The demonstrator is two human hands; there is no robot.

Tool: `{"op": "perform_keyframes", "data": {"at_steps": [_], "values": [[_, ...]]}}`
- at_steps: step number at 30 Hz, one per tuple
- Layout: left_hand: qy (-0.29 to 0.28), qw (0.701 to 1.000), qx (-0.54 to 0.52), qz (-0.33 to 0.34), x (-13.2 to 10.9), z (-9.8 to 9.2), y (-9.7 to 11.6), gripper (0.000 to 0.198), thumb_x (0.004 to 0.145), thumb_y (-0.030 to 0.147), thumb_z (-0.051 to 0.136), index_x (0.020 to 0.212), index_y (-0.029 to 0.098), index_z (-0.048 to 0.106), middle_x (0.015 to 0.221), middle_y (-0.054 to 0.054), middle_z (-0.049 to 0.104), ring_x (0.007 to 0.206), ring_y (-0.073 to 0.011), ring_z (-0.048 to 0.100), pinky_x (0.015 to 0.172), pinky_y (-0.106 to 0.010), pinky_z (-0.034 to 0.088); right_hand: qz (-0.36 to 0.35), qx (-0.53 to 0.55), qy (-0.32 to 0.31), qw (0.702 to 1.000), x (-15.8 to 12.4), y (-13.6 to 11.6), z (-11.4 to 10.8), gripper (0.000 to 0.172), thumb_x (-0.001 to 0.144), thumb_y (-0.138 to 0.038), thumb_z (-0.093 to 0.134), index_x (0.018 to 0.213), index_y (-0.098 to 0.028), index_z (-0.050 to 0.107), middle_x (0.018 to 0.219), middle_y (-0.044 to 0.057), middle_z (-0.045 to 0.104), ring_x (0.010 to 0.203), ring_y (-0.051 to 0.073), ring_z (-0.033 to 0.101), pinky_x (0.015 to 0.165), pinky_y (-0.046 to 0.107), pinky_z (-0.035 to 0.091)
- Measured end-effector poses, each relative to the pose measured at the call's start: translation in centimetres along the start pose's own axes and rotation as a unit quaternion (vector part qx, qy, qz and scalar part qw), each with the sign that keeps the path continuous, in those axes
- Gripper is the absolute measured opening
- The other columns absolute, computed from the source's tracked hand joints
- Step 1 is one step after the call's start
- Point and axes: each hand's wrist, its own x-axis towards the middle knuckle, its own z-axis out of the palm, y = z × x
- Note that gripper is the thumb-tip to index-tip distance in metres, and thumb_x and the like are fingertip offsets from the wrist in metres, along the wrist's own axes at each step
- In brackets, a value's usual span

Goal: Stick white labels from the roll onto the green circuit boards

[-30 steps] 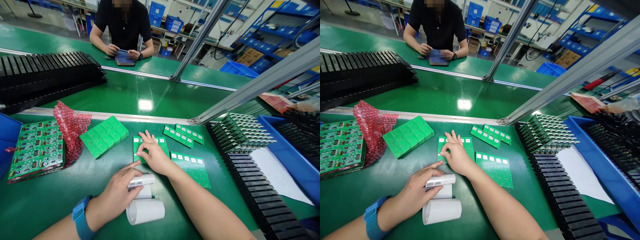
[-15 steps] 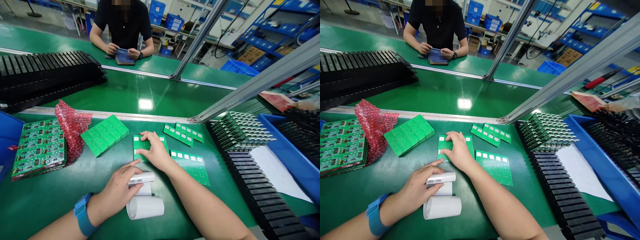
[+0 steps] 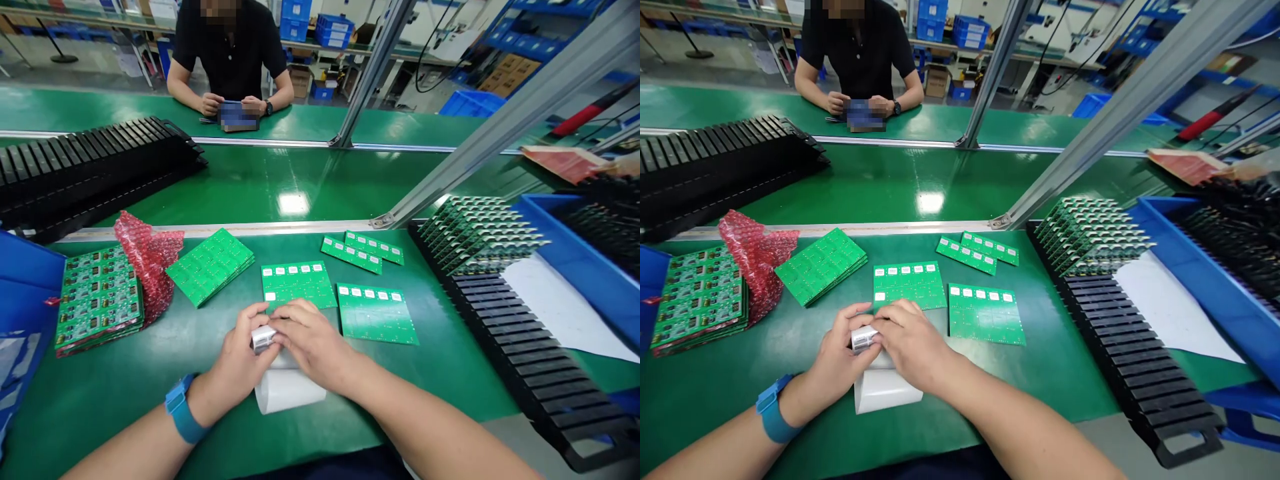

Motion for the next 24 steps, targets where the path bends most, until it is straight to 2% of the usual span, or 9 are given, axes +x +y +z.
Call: {"op": "perform_keyframes", "data": {"at_steps": [3,7,13,20,24], "values": [[0.002,1.000,0.006,-0.009,0.0,0.1,-0.1,0.049,0.090,0.019,0.063,0.133,0.024,0.040,0.099,-0.002,0.075,0.080,-0.0152,0.073,0.073,-0.028,0.058,-0.003,-0.005,-0.001,1.000,0.1,0.4,1.2,0.017,0.100,-0.015,0.056,0.102,-0.022,0.071,0.099,0.008,0.072,0.085,0.021,0.061,0.076,0.038,0.057],[-0.010,1.000,0.005,-0.021,0.1,0.1,0.0,0.048,0.090,0.020,0.064,0.131,0.024,0.041,0.097,-0.002,0.074,0.079,-0.0149,0.073,0.072,-0.027,0.057,-0.004,0.022,0.029,0.999,0.4,0.8,1.6,0.018,0.101,-0.016,0.056,0.094,-0.020,0.072,0.095,0.007,0.073,0.080,0.019,0.062,0.075,0.035,0.057],[-0.010,1.000,-0.001,-0.021,0.1,0.1,-0.2,0.049,0.088,0.021,0.067,0.131,0.024,0.042,0.095,0.000,0.074,0.077,-0.0147,0.072,0.069,-0.026,0.055,-0.011,0.059,0.045,0.997,0.3,1.0,1.6,0.015,0.101,-0.015,0.057,0.094,-0.018,0.070,0.091,0.007,0.073,0.084,0.020,0.066,0.079,0.037,0.058],[-0.019,0.999,0.008,-0.028,0.3,-0.1,0.0,0.048,0.088,0.019,0.067,0.130,0.023,0.043,0.095,-0.001,0.074,0.076,-0.0151,0.073,0.067,-0.026,0.055,0.026,0.068,0.044,0.996,0.3,0.7,1.3,0.013,0.100,-0.016,0.059,0.091,-0.021,0.067,0.090,0.005,0.072,0.085,0.020,0.065,0.080,0.038,0.058],[-0.012,1.000,0.017,-0.016,0.1,-0.1,0.1,0.049,0.090,0.021,0.068,0.132,0.024,0.043,0.097,-0.002,0.075,0.081,-0.0162,0.073,0.071,-0.028,0.056,0.058,0.065,0.022,0.996,0.2,0.4,0.9,0.008,0.099,-0.017,0.062,0.102,-0.021,0.068,0.099,0.007,0.073,0.093,0.022,0.066,0.088,0.042,0.057]]}}
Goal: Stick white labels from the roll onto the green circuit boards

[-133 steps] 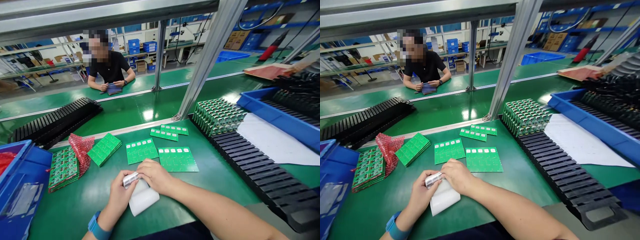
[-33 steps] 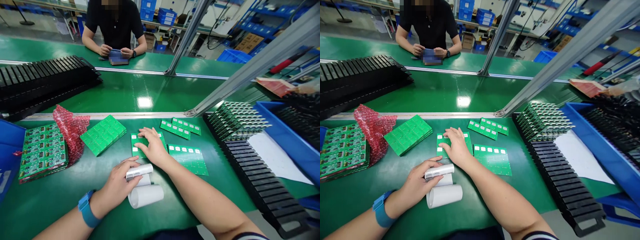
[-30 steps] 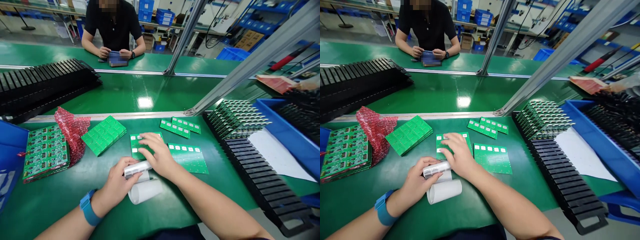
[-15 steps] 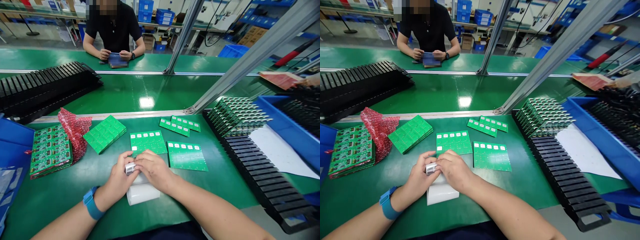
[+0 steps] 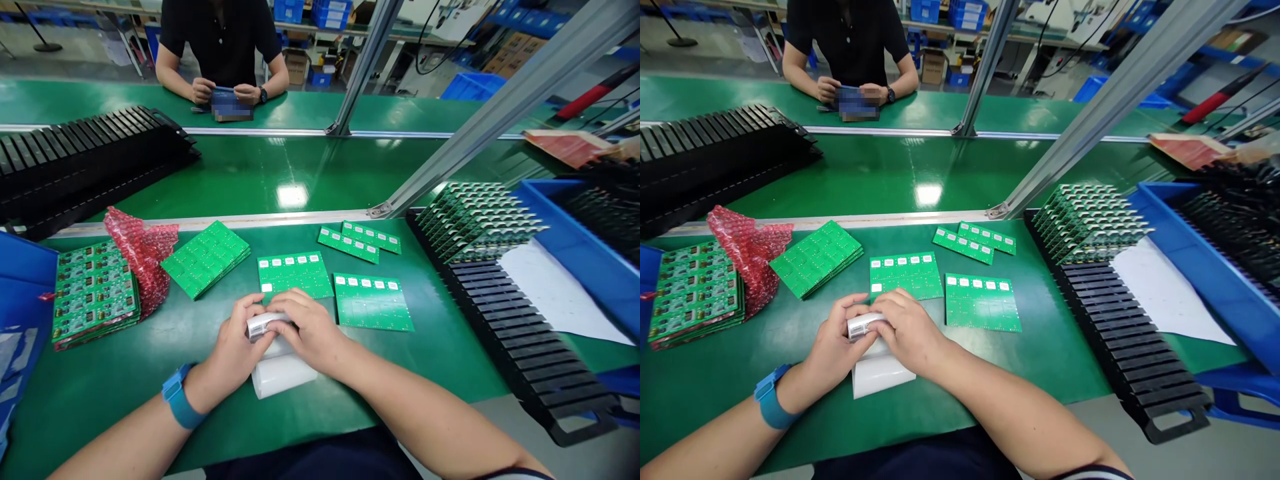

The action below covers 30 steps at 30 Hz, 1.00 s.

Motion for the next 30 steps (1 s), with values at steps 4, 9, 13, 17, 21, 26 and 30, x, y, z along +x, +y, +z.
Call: {"op": "perform_keyframes", "data": {"at_steps": [4,9,13,17,21,26,30], "values": [[0.007,1.000,0.006,0.013,-0.2,0.1,-0.1,0.049,0.091,0.021,0.067,0.133,0.024,0.043,0.100,-0.002,0.075,0.083,-0.0159,0.073,0.075,-0.028,0.056,-0.002,-0.013,-0.031,0.999,-0.2,0.3,0.0,0.015,0.100,-0.018,0.058,0.107,-0.021,0.071,0.104,0.008,0.074,0.095,0.023,0.067,0.090,0.044,0.058],[-0.001,1.000,0.004,-0.002,-0.1,0.0,0.1,0.050,0.089,0.022,0.070,0.131,0.024,0.043,0.097,-0.001,0.075,0.079,-0.0149,0.073,0.072,-0.026,0.055,-0.035,-0.015,-0.025,0.999,-0.1,0.8,0.3,0.019,0.102,-0.018,0.055,0.097,-0.020,0.073,0.099,0.008,0.075,0.089,0.021,0.068,0.086,0.042,0.058],[-0.004,1.000,-0.005,-0.025,0.1,-0.1,0.3,0.050,0.088,0.022,0.071,0.129,0.024,0.043,0.095,-0.001,0.075,0.080,-0.0157,0.073,0.071,-0.027,0.055,-0.046,-0.017,-0.017,0.999,0.1,0.7,0.2,0.022,0.103,-0.019,0.054,0.092,-0.021,0.073,0.096,0.007,0.076,0.088,0.021,0.068,0.086,0.042,0.058],[-0.009,0.999,-0.020,-0.044,0.3,-0.1,0.4,0.050,0.086,0.022,0.071,0.128,0.024,0.043,0.093,-0.001,0.075,0.079,-0.0161,0.073,0.071,-0.027,0.054,-0.037,-0.026,-0.014,0.999,0.0,0.6,0.2,0.018,0.102,-0.020,0.056,0.091,-0.021,0.071,0.093,0.007,0.074,0.087,0.021,0.067,0.085,0.041,0.058],[-0.007,0.999,-0.020,-0.049,0.3,-0.1,0.3,0.046,0.086,0.021,0.070,0.125,0.023,0.046,0.094,-0.001,0.076,0.079,-0.0166,0.073,0.070,-0.028,0.055,-0.040,-0.029,0.004,0.999,-0.1,0.2,0.3,0.013,0.101,-0.019,0.057,0.094,-0.021,0.068,0.093,0.007,0.072,0.086,0.021,0.065,0.082,0.041,0.058],[0.003,1.000,0.008,-0.028,0.4,-0.2,0.5,0.033,0.085,0.020,0.069,0.115,0.024,0.055,0.094,0.000,0.075,0.077,-0.0159,0.072,0.068,-0.027,0.055,-0.041,0.003,0.001,0.999,-0.1,-0.9,-1.0,0.009,0.100,-0.016,0.059,0.097,-0.022,0.066,0.106,0.009,0.071,0.098,0.022,0.065,0.087,0.042,0.058],[-0.006,0.999,0.043,0.008,0.4,-0.2,0.6,0.012,0.087,0.021,0.069,0.096,0.024,0.062,0.083,0.003,0.072,0.070,-0.0154,0.069,0.064,-0.026,0.052,0.044,0.023,0.015,0.999,1.7,0.6,-3.6,0.010,0.098,-0.018,0.062,0.090,-0.022,0.065,0.112,0.008,0.072,0.108,0.023,0.066,0.098,0.045,0.054]]}}
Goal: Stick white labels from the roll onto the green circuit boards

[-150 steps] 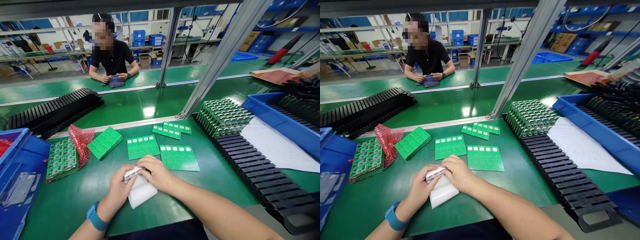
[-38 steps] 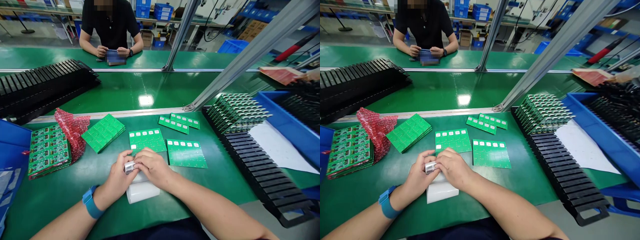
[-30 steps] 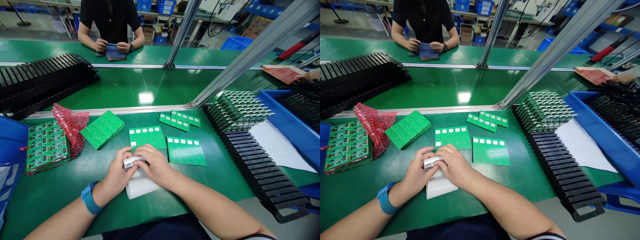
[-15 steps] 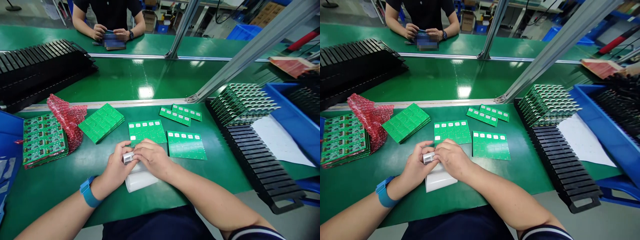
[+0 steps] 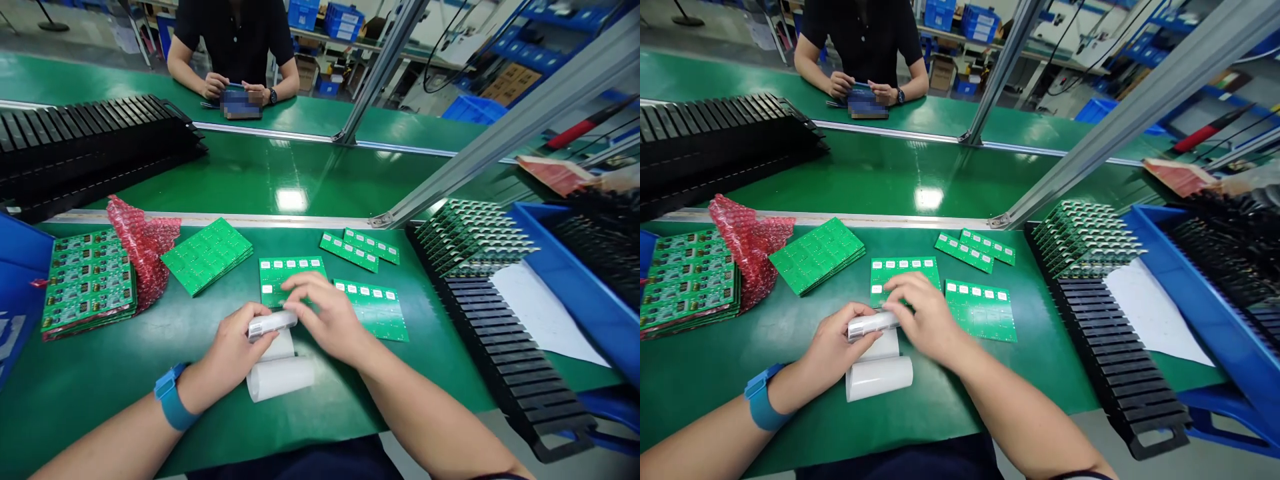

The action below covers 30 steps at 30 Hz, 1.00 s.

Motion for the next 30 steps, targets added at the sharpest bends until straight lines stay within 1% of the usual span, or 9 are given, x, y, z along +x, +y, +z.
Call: {"op": "perform_keyframes", "data": {"at_steps": [3,5,8,10,13,16,20,27,30], "values": [[-0.007,0.999,0.006,0.038,-0.2,0.1,-0.3,0.015,0.089,0.017,0.068,0.101,0.024,0.063,0.094,0.001,0.076,0.082,-0.0178,0.073,0.072,-0.028,0.055,0.087,-0.017,-0.006,0.996,2.1,2.4,-1.3,0.012,0.094,-0.018,0.066,0.082,-0.021,0.066,0.126,0.012,0.070,0.125,0.027,0.062,0.110,0.052,0.046],[-0.007,0.998,0.013,0.054,-0.4,0.2,-0.7,0.018,0.090,0.017,0.068,0.105,0.025,0.062,0.100,-0.001,0.077,0.088,-0.0192,0.074,0.076,-0.030,0.057,0.118,-0.018,-0.039,0.992,3.0,3.7,-1.3,0.011,0.092,-0.018,0.067,0.081,-0.019,0.066,0.138,0.014,0.065,0.140,0.029,0.052,0.117,0.055,0.039],[-0.003,0.998,0.019,0.056,-0.5,0.3,-1.0,0.021,0.089,0.016,0.069,0.106,0.025,0.061,0.102,-0.001,0.078,0.090,-0.0198,0.075,0.077,-0.030,0.058,0.127,-0.017,-0.088,0.988,3.2,4.4,-0.5,0.011,0.094,-0.019,0.066,0.082,-0.018,0.067,0.153,0.016,0.054,0.154,0.029,0.034,0.124,0.056,0.028],[0.000,0.998,0.016,0.054,-0.5,0.2,-1.1,0.022,0.089,0.015,0.069,0.107,0.025,0.061,0.105,-0.002,0.078,0.093,-0.0203,0.076,0.080,-0.031,0.059,0.127,-0.021,-0.111,0.985,3.1,4.4,0.1,0.012,0.094,-0.019,0.066,0.083,-0.018,0.067,0.157,0.017,0.048,0.156,0.029,0.028,0.126,0.056,0.024],[0.007,0.998,0.015,0.057,-0.4,0.2,-1.1,0.022,0.089,0.014,0.070,0.106,0.024,0.061,0.113,-0.004,0.076,0.099,-0.0215,0.075,0.085,-0.033,0.060,0.130,-0.027,-0.126,0.983,2.8,4.4,0.4,0.013,0.095,-0.019,0.066,0.081,-0.018,0.067,0.160,0.015,0.044,0.157,0.030,0.023,0.127,0.058,0.021],[0.019,0.997,0.021,0.073,-0.3,0.3,-1.0,0.021,0.089,0.013,0.069,0.106,0.023,0.061,0.114,-0.006,0.074,0.102,-0.0218,0.074,0.087,-0.034,0.060,0.129,-0.024,-0.126,0.983,2.8,4.6,0.4,0.013,0.095,-0.020,0.066,0.081,-0.019,0.067,0.161,0.012,0.044,0.158,0.029,0.021,0.127,0.060,0.019],[0.037,0.994,0.036,0.098,-0.2,0.3,-1.0,0.019,0.091,0.013,0.068,0.105,0.022,0.060,0.114,-0.008,0.071,0.106,-0.0226,0.072,0.087,-0.034,0.059,0.128,-0.016,-0.115,0.985,2.9,4.8,0.5,0.012,0.094,-0.019,0.066,0.082,-0.020,0.067,0.160,0.011,0.046,0.158,0.029,0.023,0.127,0.061,0.020],[0.041,0.995,0.038,0.079,-0.2,0.4,-1.0,0.021,0.088,0.011,0.069,0.104,0.022,0.060,0.112,-0.008,0.071,0.104,-0.0222,0.072,0.086,-0.035,0.059,0.130,-0.049,-0.107,0.985,3.0,4.6,0.6,0.010,0.093,-0.017,0.067,0.083,-0.019,0.067,0.158,0.017,0.047,0.156,0.031,0.028,0.125,0.062,0.023],[0.045,0.995,0.034,0.080,-0.2,0.4,-0.8,0.018,0.090,0.013,0.068,0.104,0.022,0.060,0.115,-0.009,0.070,0.108,-0.0230,0.071,0.087,-0.035,0.059,0.125,-0.047,-0.098,0.986,3.0,4.6,0.6,0.010,0.094,-0.017,0.066,0.084,-0.019,0.067,0.157,0.017,0.048,0.155,0.031,0.029,0.124,0.063,0.024]]}}
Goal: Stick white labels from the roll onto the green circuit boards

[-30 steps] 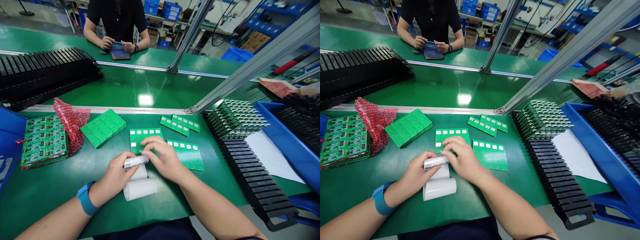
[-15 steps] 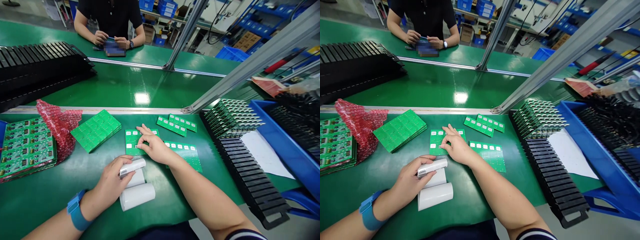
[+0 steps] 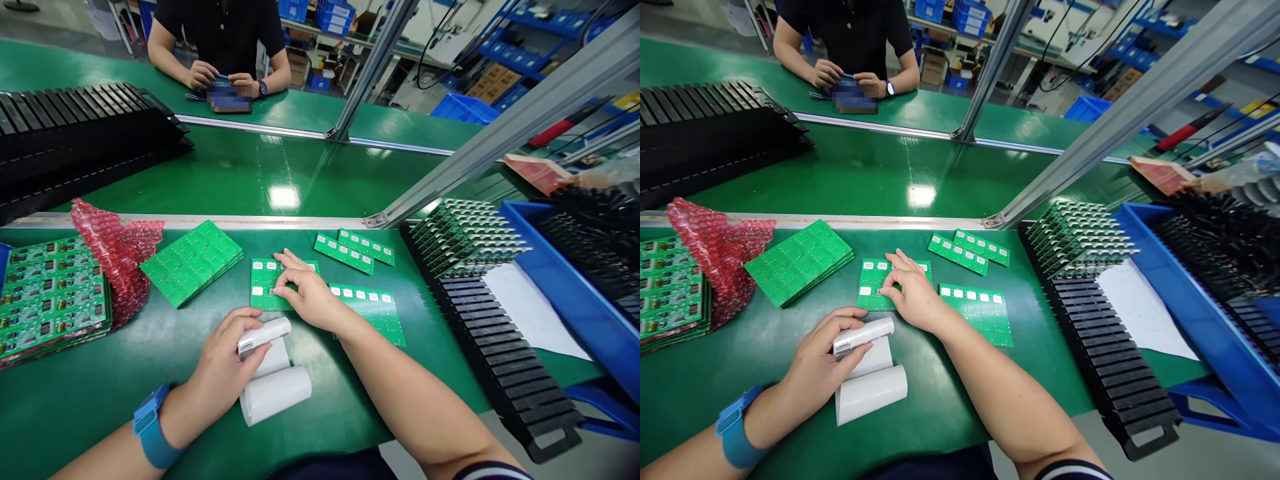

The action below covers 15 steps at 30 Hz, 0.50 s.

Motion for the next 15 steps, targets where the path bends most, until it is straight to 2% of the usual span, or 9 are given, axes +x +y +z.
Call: {"op": "perform_keyframes", "data": {"at_steps": [5,15], "values": [[-0.001,1.000,0.003,-0.008,0.14,-0.10,0.01,0.014,0.091,0.014,0.067,0.102,0.022,0.061,0.121,-0.011,0.070,0.117,-0.0260,0.070,0.090,-0.039,0.059,-0.008,0.003,0.023,1.000,0.14,0.15,0.11,0.011,0.095,-0.020,0.066,0.084,-0.019,0.065,0.158,0.017,0.046,0.157,0.030,0.026,0.126,0.063,0.018],[-0.001,1.000,0.001,-0.013,0.12,-0.13,-0.01,0.015,0.090,0.014,0.067,0.101,0.022,0.060,0.119,-0.012,0.072,0.115,-0.0263,0.071,0.088,-0.039,0.060,0.013,-0.006,-0.007,1.000,0.27,-0.09,0.49,0.012,0.093,-0.018,0.066,0.081,-0.018,0.066,0.160,0.017,0.043,0.158,0.031,0.018,0.127,0.063,0.012]]}}
